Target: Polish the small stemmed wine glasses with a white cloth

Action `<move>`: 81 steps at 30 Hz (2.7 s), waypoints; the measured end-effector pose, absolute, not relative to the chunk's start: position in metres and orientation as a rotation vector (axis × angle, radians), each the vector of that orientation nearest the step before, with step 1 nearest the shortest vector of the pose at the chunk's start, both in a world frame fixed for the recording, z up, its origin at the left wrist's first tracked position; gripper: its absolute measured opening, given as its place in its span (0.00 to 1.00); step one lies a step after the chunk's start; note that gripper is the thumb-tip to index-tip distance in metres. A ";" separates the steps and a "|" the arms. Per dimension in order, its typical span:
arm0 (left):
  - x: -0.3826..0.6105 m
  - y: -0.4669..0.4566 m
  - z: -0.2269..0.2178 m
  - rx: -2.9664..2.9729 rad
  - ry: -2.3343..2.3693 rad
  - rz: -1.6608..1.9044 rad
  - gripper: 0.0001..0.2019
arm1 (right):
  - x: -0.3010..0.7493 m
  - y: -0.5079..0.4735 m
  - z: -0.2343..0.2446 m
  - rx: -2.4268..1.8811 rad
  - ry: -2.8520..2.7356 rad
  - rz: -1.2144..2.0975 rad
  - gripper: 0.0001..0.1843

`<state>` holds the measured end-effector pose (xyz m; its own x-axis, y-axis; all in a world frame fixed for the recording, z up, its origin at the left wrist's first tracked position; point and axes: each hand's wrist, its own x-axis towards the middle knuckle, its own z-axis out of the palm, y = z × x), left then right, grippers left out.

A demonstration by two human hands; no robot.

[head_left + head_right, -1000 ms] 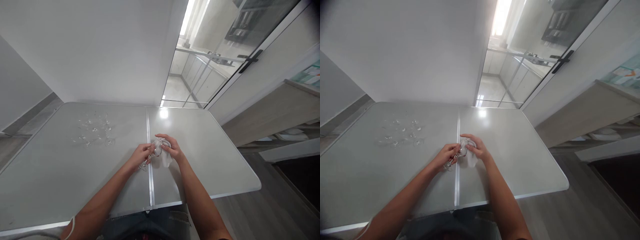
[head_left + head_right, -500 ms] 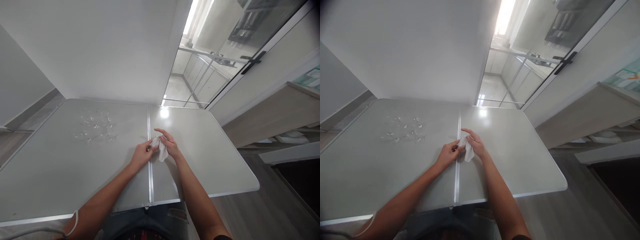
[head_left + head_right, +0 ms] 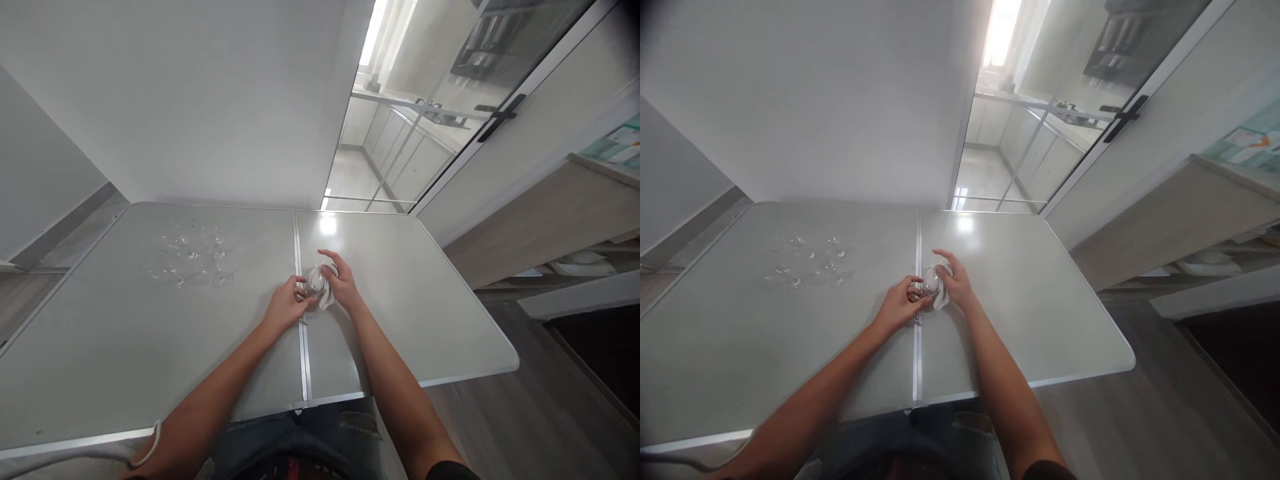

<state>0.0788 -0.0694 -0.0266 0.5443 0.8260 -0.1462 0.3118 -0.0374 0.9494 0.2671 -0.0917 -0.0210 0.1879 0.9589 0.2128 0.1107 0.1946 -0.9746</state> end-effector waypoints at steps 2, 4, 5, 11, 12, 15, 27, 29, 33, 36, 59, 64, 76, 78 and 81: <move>0.080 -0.073 -0.025 1.813 1.147 0.607 0.19 | 0.267 -0.091 -0.020 -1.233 -1.224 0.843 0.25; 0.081 -0.075 -0.023 1.801 1.156 0.622 0.17 | 0.267 -0.094 -0.018 -1.218 -1.199 0.868 0.24; 0.082 -0.076 -0.021 1.700 1.099 0.611 0.18 | 0.268 -0.096 -0.016 -1.195 -1.164 0.896 0.24; 0.074 -0.063 -0.011 0.790 0.487 0.261 0.18 | 0.273 -0.109 -0.009 -1.002 -0.930 1.088 0.26; 0.072 -0.061 -0.011 0.733 0.446 0.224 0.17 | 0.273 -0.110 -0.009 -0.989 -0.936 1.102 0.25; 0.071 -0.059 -0.013 0.859 0.491 0.282 0.17 | 0.273 -0.107 -0.008 -1.006 -1.005 1.092 0.22; 0.078 -0.072 -0.035 2.561 1.118 0.843 0.20 | 0.270 -0.100 -0.002 -1.087 -0.998 1.047 0.24; 0.078 -0.072 -0.036 2.604 1.134 0.852 0.20 | 0.271 -0.098 -0.003 -1.115 -1.035 1.039 0.23; 0.077 -0.073 -0.034 2.663 1.165 0.956 0.19 | 0.276 -0.097 -0.004 -1.173 -1.059 0.921 0.22; 0.077 -0.072 -0.033 2.644 1.148 0.991 0.18 | 0.277 -0.098 -0.003 -1.157 -1.051 0.919 0.23; 0.079 -0.080 -0.015 1.770 0.879 1.096 0.16 | 0.265 -0.093 -0.001 -0.817 -0.569 0.837 0.17; 0.077 -0.081 -0.020 1.889 0.910 1.159 0.16 | 0.271 -0.086 -0.014 -0.943 -0.598 0.827 0.17; 0.081 -0.082 -0.021 1.807 1.002 1.037 0.15 | 0.265 -0.089 -0.014 -0.941 -0.487 1.284 0.16; 0.084 -0.081 -0.020 1.605 0.902 0.954 0.19 | 0.258 -0.093 -0.010 -0.863 -0.523 1.350 0.19; 0.086 -0.079 -0.018 1.228 0.693 0.834 0.25 | 0.252 -0.098 -0.009 -0.835 -0.566 1.400 0.25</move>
<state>0.0864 -0.0785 -0.0177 0.5328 0.8461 -0.0149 -0.1696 0.1240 0.9777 0.2521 -0.0977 -0.0091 0.1164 0.9848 -0.1289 -0.6181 -0.0297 -0.7856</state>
